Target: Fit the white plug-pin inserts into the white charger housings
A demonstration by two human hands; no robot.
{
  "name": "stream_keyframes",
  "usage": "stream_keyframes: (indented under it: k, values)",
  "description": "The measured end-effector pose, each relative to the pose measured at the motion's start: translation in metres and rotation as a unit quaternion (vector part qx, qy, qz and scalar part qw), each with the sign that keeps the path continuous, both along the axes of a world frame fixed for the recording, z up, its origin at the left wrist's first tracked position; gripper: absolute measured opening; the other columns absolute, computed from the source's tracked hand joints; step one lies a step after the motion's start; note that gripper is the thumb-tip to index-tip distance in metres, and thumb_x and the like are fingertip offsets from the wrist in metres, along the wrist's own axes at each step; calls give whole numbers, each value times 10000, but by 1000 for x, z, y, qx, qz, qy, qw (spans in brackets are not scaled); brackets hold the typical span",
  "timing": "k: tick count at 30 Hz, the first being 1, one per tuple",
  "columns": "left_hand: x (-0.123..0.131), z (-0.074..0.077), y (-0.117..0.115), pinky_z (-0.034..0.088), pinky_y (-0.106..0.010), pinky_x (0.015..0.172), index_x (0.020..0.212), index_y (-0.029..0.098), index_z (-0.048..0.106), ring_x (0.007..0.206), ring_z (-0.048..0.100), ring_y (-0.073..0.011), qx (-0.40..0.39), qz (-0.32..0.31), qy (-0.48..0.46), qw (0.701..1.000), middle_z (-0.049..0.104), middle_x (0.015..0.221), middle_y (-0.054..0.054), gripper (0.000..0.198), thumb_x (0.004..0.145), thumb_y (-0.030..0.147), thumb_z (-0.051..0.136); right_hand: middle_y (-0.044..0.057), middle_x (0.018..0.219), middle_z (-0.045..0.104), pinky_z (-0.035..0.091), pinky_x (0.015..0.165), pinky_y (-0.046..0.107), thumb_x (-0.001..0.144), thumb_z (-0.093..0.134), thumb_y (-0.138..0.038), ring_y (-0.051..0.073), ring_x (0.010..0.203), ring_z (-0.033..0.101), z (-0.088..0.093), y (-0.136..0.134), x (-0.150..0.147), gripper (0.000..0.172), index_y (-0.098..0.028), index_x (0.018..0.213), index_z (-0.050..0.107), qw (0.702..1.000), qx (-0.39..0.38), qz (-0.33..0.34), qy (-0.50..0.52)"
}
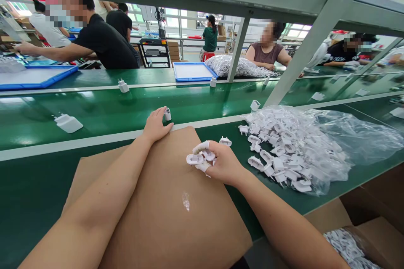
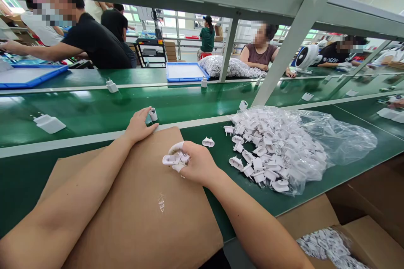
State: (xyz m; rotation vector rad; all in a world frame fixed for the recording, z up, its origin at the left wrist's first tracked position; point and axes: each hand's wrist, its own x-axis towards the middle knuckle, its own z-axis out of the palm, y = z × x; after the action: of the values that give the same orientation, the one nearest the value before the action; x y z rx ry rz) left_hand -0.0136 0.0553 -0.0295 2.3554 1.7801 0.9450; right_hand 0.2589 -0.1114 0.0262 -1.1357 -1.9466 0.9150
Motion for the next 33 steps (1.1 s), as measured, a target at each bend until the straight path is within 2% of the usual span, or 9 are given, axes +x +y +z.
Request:
stream_keyframes:
  k: [3,6,10,14,20,24,28,31,33]
  values:
    - [-2,-4,5,382,-475,1141,1480,122,378,1287,488,-355,-29,25,-77,996,426,1472,-186,796,788,324,715,-3,947,676,390,640,228,829,643,-228,120,744,587,1,-2,2,182,-247,1008,671,993,77,19,-88]
    - [-6,-6,10,482,-427,1050,1523,106,278,1145,588,-309,-25,77,-167,983,318,1506,-227,948,740,317,768,-8,1007,677,320,613,231,783,556,-77,118,756,582,-1,-4,3,307,-255,1007,666,967,141,42,-210]
    - [-16,-7,15,383,-431,1158,1569,132,196,1329,458,-352,-24,107,-188,976,236,1572,-210,1054,724,329,795,-12,1033,666,286,604,239,762,506,-19,124,794,582,-3,-9,0,382,-267,1010,658,936,165,91,-296]
    - [-25,-10,21,254,-442,1237,1570,148,235,1464,285,-333,-49,86,-187,977,320,1573,-151,910,787,236,691,2,1022,654,257,570,263,810,539,-91,139,774,566,-5,-12,-9,329,-275,1058,653,920,167,116,-334]
    - [-22,-9,19,447,-402,1111,1353,157,531,1227,561,-284,-44,144,-219,964,486,1375,-164,594,770,179,639,24,1065,668,300,583,270,837,572,-164,175,807,596,-15,-6,-24,359,-269,1179,606,929,142,113,-322]
    - [-15,5,12,476,-453,1058,1145,136,599,1103,604,-300,-44,206,-222,952,488,1245,-176,447,735,266,721,-6,1100,704,386,692,269,823,640,-216,184,915,634,-17,3,-26,364,-276,1179,593,959,95,90,-250]
    - [-7,37,5,517,-475,957,967,156,594,1002,604,-303,-43,241,-221,944,513,1140,-147,380,672,293,791,-20,1094,718,416,748,266,787,670,-202,175,941,644,-16,5,-21,363,-287,1139,651,974,76,81,-199]
    - [4,59,-16,526,-394,851,895,178,604,912,600,-261,-41,197,-197,959,564,1029,-86,387,644,369,827,-25,1015,714,424,737,251,737,616,-91,162,894,641,-14,6,-15,434,-291,1112,702,981,62,81,-168]
    - [15,65,-43,499,-336,753,886,191,612,826,591,-225,-58,133,-186,972,601,923,-41,413,631,428,833,-19,946,703,432,709,242,710,606,-71,153,832,631,-14,8,-9,434,-270,1077,725,990,24,64,-121]
